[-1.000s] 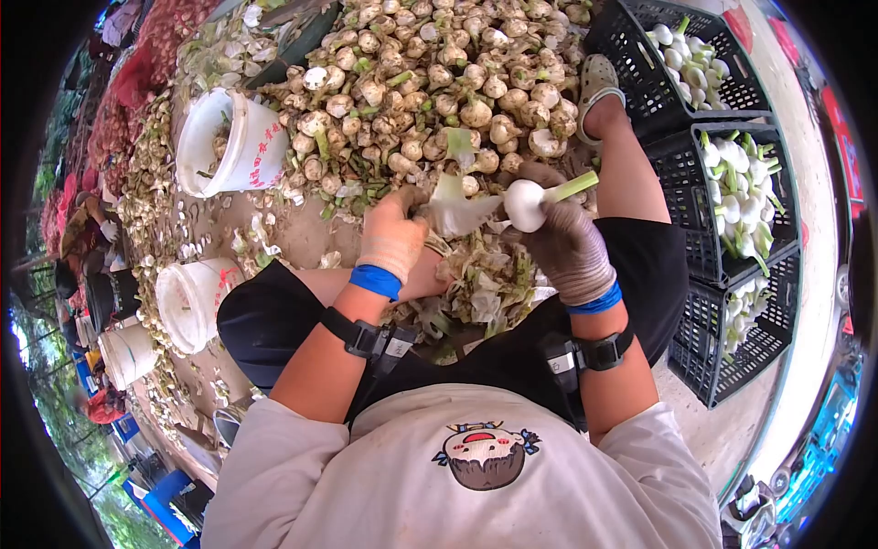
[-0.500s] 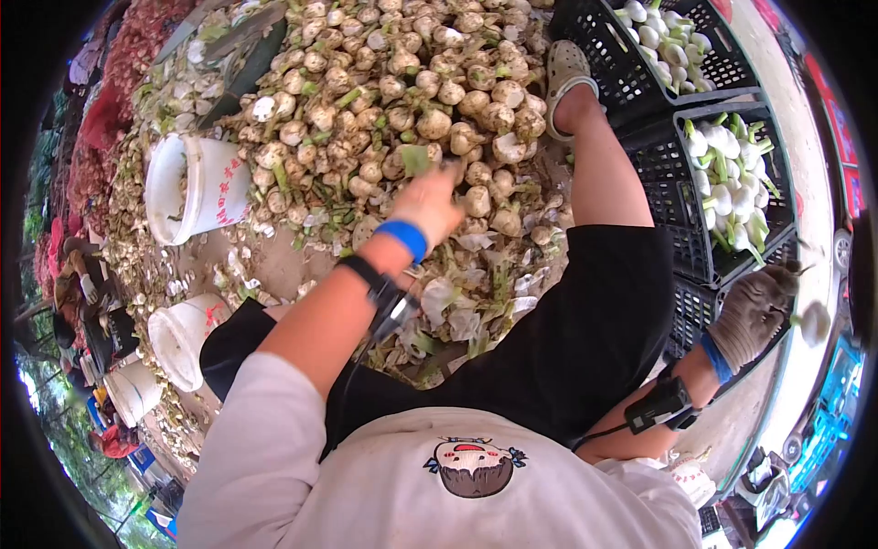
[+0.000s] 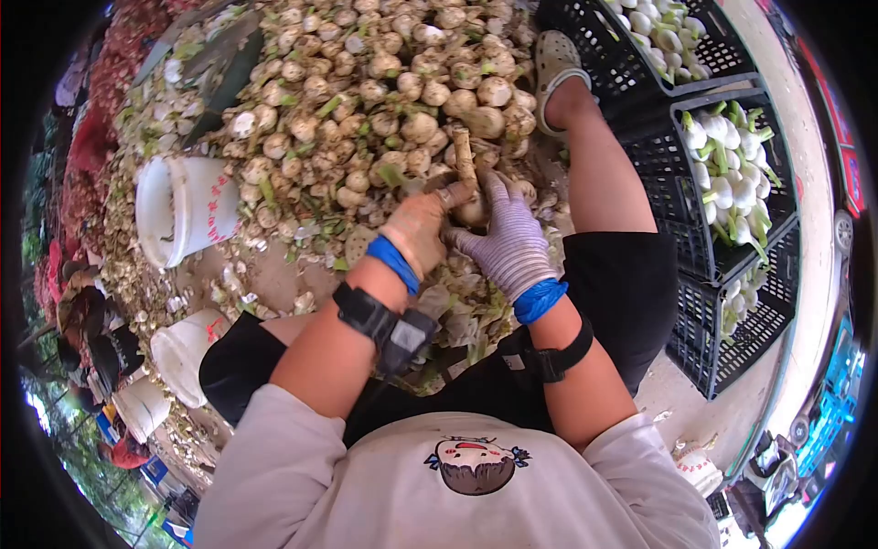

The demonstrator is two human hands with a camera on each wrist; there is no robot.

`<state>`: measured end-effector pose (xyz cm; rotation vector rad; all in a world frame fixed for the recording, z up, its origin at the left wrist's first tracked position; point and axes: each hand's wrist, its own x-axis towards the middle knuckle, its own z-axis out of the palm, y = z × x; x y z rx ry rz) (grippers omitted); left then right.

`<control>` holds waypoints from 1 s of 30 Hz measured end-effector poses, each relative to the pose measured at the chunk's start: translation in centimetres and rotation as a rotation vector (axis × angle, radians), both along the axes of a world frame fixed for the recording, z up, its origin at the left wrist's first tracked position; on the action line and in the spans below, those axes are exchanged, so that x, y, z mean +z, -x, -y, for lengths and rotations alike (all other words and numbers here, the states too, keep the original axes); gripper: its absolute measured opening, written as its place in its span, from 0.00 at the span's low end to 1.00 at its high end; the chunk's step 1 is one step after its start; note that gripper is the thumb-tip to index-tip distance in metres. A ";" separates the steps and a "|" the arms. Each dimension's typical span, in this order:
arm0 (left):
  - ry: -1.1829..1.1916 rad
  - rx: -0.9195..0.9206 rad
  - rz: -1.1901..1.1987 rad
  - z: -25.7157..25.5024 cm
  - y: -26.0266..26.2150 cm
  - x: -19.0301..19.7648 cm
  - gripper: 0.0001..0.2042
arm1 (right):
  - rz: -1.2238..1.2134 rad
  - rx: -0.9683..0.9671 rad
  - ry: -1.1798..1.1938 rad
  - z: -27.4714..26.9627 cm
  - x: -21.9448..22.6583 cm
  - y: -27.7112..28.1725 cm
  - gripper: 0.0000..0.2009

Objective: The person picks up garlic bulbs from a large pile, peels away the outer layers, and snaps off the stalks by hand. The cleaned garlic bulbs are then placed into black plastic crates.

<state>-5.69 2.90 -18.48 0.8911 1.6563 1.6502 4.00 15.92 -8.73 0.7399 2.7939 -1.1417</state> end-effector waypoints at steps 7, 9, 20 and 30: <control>0.370 0.411 0.612 4.2 -1.5 13.6 0.19 | -0.200 0.333 0.028 3.1 2.7 -0.5 0.33; 0.307 0.319 0.463 6.1 -1.8 13.9 0.17 | -0.186 0.353 0.034 3.8 3.4 -0.8 0.33; 0.116 0.529 0.401 7.5 -5.0 14.5 0.11 | -0.352 -0.080 1.376 6.5 4.0 -2.5 0.28; 0.499 -0.050 -0.260 7.1 -5.7 16.9 0.13 | -0.420 -0.177 0.751 4.8 2.3 -2.2 0.18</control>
